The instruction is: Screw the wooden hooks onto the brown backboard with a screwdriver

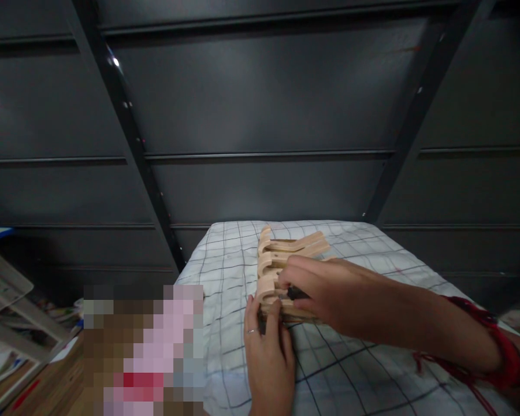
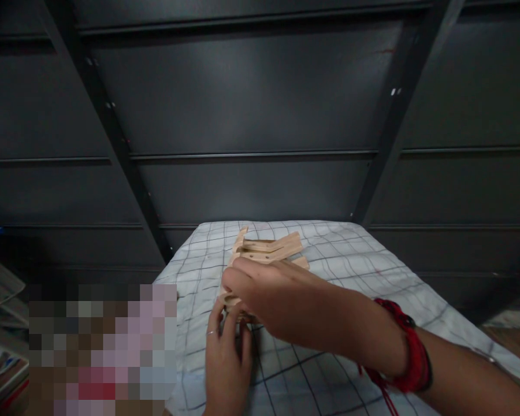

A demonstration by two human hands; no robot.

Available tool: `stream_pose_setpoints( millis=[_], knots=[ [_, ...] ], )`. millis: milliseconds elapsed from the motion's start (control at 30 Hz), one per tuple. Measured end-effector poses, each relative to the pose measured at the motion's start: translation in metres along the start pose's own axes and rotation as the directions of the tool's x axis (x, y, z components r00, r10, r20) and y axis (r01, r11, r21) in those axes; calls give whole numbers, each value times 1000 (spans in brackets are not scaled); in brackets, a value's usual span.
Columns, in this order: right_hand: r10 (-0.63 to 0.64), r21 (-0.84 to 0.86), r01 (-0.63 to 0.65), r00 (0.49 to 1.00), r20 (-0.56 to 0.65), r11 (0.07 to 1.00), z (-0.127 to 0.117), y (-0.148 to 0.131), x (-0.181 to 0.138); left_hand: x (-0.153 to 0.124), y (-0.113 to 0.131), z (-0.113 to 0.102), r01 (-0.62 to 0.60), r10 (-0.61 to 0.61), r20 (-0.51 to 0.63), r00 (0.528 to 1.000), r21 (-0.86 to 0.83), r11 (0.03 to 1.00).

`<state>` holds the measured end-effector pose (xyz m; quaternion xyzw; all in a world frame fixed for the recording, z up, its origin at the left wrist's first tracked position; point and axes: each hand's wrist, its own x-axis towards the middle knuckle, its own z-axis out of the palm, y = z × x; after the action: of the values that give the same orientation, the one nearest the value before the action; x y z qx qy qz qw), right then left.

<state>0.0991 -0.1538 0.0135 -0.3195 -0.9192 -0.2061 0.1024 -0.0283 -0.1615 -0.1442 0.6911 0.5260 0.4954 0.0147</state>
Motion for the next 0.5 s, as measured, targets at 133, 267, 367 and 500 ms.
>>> stream_pose_setpoints(
  millis=[133, 267, 367, 500],
  knots=[
    [174, -19, -175, 984, -30, 984, 7, 9, 5, 0, 1, 1, 0, 0, 2, 1000, 1, 1000],
    [148, 209, -152, 988, 35, 966, -1, 13, 6, -1, 0, 2, -8, 8, -9, 1000, 8, 1000],
    [8, 179, -12, 1000, 20, 984, -2, 11, 2, -1, -1, 2, -18, 18, -12, 1000, 13, 1000],
    [11, -5, -11, 1000, 5, 1000, 6, 8, 2, 0, 0, 1, -12, 12, -8, 1000, -4, 1000]
  ],
)
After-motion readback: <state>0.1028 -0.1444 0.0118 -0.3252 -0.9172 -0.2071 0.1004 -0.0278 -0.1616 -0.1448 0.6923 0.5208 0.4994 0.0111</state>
